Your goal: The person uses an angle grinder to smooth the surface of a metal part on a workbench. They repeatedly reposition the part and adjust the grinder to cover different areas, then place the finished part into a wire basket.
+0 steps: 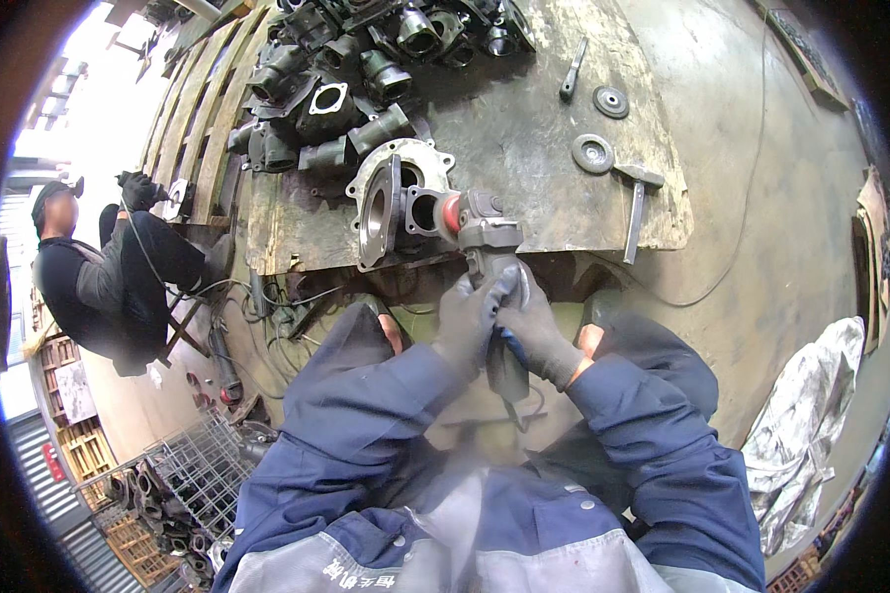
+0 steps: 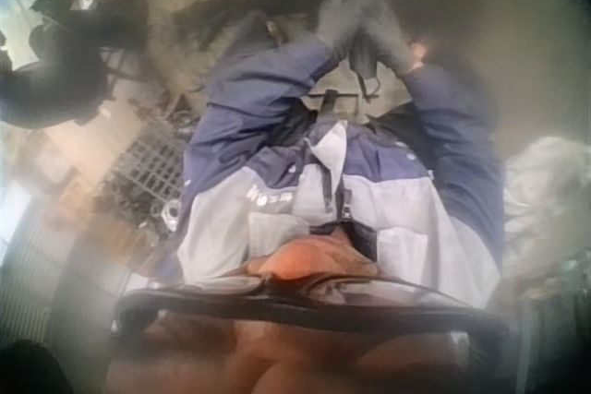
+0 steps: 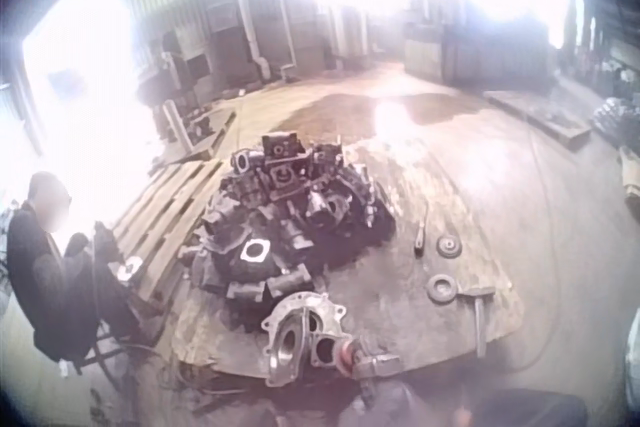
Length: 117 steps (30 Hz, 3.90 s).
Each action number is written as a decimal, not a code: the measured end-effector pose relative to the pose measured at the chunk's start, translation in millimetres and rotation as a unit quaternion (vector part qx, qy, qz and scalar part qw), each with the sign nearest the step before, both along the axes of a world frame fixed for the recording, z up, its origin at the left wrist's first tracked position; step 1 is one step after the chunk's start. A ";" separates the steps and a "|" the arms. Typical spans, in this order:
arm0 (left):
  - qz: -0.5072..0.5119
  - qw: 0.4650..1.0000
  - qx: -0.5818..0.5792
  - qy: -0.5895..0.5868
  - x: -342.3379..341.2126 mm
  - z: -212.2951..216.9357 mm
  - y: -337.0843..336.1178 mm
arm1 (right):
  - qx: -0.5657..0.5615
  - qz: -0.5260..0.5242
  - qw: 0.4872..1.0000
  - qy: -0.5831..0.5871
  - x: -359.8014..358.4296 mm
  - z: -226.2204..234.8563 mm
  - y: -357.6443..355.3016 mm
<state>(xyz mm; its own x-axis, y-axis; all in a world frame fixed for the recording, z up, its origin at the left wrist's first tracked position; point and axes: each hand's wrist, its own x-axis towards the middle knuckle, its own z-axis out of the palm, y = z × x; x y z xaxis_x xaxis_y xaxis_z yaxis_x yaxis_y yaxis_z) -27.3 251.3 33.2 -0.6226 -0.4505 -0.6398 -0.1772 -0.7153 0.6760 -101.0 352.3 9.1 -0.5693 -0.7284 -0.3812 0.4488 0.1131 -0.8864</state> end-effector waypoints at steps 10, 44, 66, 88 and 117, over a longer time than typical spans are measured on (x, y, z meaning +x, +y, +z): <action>0.020 0.994 -0.096 -0.055 -1.1 -4.6 -8.5 | 0.024 0.020 0.999 -0.028 -4.7 4.7 -13.0; 0.013 0.958 -0.274 0.086 13.6 109.2 -78.9 | -0.114 -0.008 0.990 -0.086 -30.5 97.7 -40.7; -0.196 0.791 -0.536 -0.221 -11.0 10.6 -191.7 | -0.157 -0.096 0.974 -0.132 -103.8 126.9 17.2; -0.076 0.947 -0.293 -0.108 2.9 -16.1 -241.9 | -0.119 -0.087 0.989 -0.013 -108.3 128.2 30.9; -0.365 0.711 -0.520 -0.302 43.8 66.0 -199.3 | -0.073 -0.090 0.987 -0.112 -95.4 119.4 12.7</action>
<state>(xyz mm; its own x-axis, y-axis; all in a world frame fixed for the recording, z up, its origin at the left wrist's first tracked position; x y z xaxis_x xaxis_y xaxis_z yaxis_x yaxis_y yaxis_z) 16.5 52.1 99.2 -0.6868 -0.5729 -0.4472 -0.7268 0.5474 0.4149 -196.4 364.9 128.5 -0.6080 -0.6801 -0.4095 0.6360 -0.1085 -0.7640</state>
